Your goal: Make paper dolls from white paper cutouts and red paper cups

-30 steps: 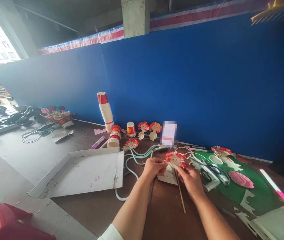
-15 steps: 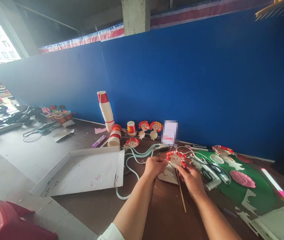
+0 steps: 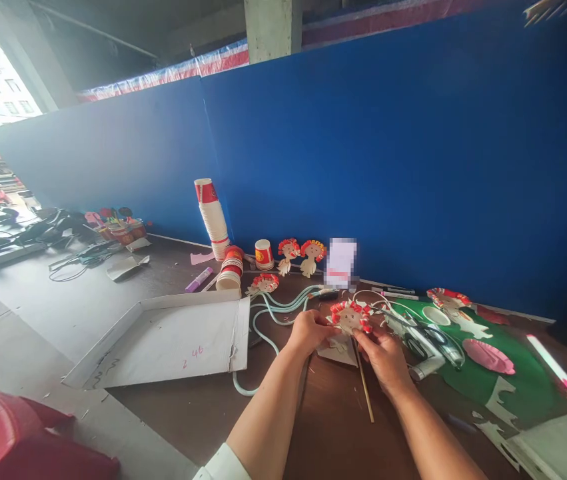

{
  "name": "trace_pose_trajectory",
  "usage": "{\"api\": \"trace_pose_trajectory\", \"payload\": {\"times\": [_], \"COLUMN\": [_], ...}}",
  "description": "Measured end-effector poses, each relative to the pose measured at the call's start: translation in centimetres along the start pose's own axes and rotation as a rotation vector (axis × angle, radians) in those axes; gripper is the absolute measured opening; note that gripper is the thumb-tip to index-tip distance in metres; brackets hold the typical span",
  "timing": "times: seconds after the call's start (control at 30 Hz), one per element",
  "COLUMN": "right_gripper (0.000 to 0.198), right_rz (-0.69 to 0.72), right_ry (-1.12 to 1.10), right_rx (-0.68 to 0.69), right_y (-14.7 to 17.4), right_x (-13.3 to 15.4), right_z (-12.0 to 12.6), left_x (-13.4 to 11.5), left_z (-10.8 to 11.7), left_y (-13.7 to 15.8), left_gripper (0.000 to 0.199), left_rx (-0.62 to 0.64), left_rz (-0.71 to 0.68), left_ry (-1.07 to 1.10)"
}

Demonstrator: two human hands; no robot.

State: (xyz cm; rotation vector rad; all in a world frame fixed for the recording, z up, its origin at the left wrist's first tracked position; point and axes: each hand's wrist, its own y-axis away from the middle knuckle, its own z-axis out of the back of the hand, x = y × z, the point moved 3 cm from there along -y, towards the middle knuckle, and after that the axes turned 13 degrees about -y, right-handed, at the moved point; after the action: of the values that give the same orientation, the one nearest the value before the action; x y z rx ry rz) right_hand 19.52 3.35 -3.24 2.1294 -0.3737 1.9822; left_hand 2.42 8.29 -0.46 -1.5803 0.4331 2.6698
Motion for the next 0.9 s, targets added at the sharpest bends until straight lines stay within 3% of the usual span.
{"api": "trace_pose_trajectory", "payload": {"times": [0.2, 0.4, 0.73, 0.9], "right_gripper": [0.027, 0.027, 0.028, 0.031], "right_rz": [0.037, 0.038, 0.091, 0.04], "right_ry": [-0.004, 0.015, 0.01, -0.029], "right_rx": [0.039, 0.077, 0.082, 0.015], "right_y": [0.2, 0.6, 0.4, 0.0], "right_x": [0.4, 1.3, 1.9, 0.7], "right_z": [-0.2, -0.6, -0.6, -0.1], "left_x": [0.4, 0.5, 1.1, 0.9], "left_z": [0.1, 0.0, -0.9, -0.8], "left_y": [-0.4, -0.5, -1.0, -0.5], "left_gripper": [0.033, 0.035, 0.04, 0.062], "left_rx": [-0.06, -0.052, -0.005, 0.095], "left_rz": [-0.05, -0.044, -0.009, -0.045], "left_ry": [-0.142, -0.142, 0.0, 0.113]}}
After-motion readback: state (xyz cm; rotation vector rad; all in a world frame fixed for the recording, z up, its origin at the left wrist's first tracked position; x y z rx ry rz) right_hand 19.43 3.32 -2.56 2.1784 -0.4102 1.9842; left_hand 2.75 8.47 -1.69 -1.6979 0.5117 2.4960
